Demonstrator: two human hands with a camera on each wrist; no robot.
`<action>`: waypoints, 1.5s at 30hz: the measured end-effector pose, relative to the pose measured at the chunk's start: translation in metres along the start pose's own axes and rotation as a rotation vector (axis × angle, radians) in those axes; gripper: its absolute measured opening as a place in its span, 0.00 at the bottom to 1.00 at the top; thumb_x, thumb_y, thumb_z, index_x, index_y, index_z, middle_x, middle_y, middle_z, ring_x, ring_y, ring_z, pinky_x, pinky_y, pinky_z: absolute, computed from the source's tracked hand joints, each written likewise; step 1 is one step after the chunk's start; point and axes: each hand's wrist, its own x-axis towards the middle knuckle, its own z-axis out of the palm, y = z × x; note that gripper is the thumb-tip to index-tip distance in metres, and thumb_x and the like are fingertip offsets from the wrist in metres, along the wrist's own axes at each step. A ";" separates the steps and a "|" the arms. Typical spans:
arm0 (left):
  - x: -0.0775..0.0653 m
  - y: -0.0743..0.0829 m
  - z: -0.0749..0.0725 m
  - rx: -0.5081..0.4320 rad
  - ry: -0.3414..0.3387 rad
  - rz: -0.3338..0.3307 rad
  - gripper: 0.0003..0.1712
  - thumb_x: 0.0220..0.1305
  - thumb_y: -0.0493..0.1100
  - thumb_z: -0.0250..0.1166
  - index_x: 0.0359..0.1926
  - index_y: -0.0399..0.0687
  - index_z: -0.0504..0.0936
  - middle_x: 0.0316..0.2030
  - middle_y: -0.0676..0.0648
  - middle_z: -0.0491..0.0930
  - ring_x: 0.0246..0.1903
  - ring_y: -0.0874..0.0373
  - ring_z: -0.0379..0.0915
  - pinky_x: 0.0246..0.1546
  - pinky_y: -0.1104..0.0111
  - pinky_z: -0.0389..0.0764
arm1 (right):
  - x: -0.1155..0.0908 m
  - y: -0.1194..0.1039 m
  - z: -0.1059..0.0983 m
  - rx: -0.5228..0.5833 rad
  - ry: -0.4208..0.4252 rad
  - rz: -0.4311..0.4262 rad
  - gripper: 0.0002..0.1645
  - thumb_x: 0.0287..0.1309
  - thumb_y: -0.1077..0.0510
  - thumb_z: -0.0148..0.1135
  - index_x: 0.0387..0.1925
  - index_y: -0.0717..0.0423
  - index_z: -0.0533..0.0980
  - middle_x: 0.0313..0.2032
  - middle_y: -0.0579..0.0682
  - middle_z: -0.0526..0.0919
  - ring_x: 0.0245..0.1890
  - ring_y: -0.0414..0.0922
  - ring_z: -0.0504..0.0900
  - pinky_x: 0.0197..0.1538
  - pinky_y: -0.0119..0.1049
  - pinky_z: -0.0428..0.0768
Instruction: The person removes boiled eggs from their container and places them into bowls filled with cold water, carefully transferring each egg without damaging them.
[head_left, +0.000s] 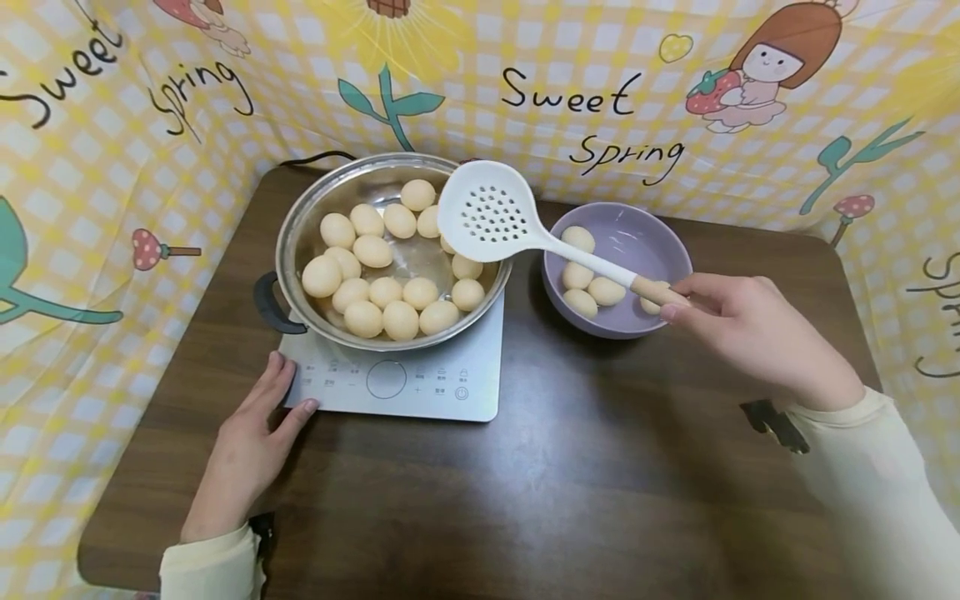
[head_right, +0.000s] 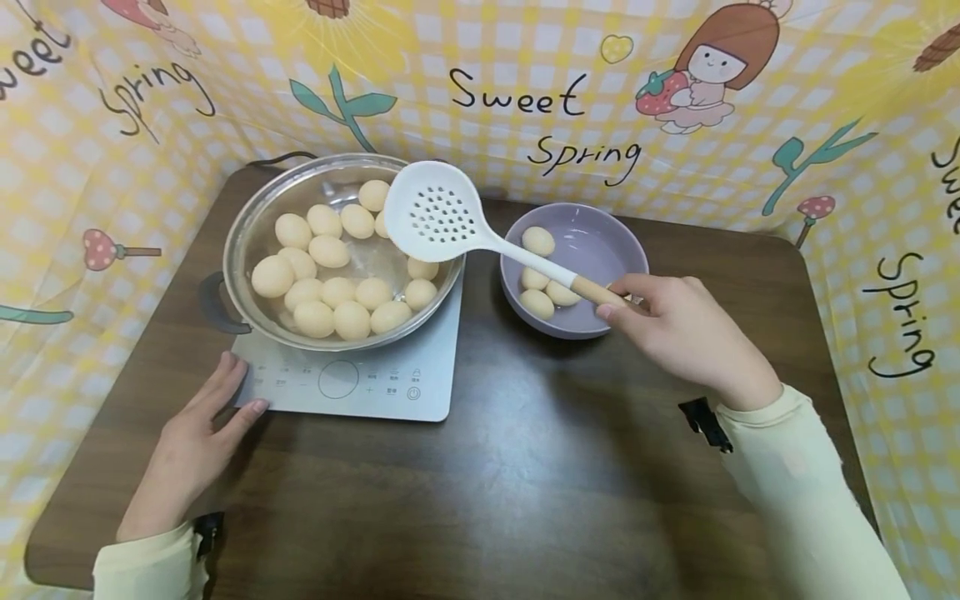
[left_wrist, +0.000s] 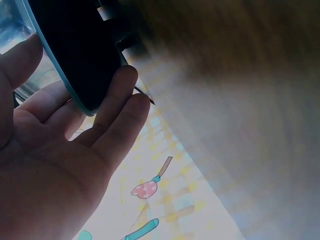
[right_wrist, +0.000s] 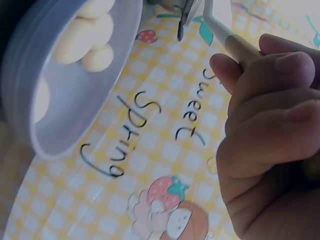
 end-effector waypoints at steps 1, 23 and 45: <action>0.000 0.000 0.000 0.000 0.001 0.001 0.41 0.77 0.59 0.55 0.79 0.44 0.54 0.79 0.49 0.43 0.75 0.39 0.44 0.68 0.37 0.51 | 0.003 -0.003 0.001 -0.003 -0.003 -0.003 0.08 0.69 0.46 0.64 0.42 0.43 0.84 0.16 0.44 0.67 0.18 0.41 0.64 0.23 0.36 0.64; -0.001 -0.001 0.001 0.006 -0.002 0.002 0.41 0.77 0.59 0.54 0.78 0.43 0.54 0.79 0.47 0.43 0.76 0.39 0.43 0.69 0.37 0.51 | 0.037 -0.049 0.024 -0.254 0.086 -0.286 0.06 0.63 0.52 0.67 0.33 0.48 0.79 0.13 0.38 0.66 0.13 0.42 0.66 0.21 0.41 0.66; 0.000 -0.004 0.000 -0.009 0.007 0.011 0.40 0.77 0.58 0.55 0.78 0.43 0.54 0.79 0.48 0.43 0.76 0.39 0.44 0.69 0.38 0.51 | 0.049 -0.069 0.027 -0.261 -0.088 -0.288 0.10 0.68 0.50 0.62 0.30 0.45 0.79 0.15 0.39 0.70 0.15 0.41 0.68 0.23 0.40 0.68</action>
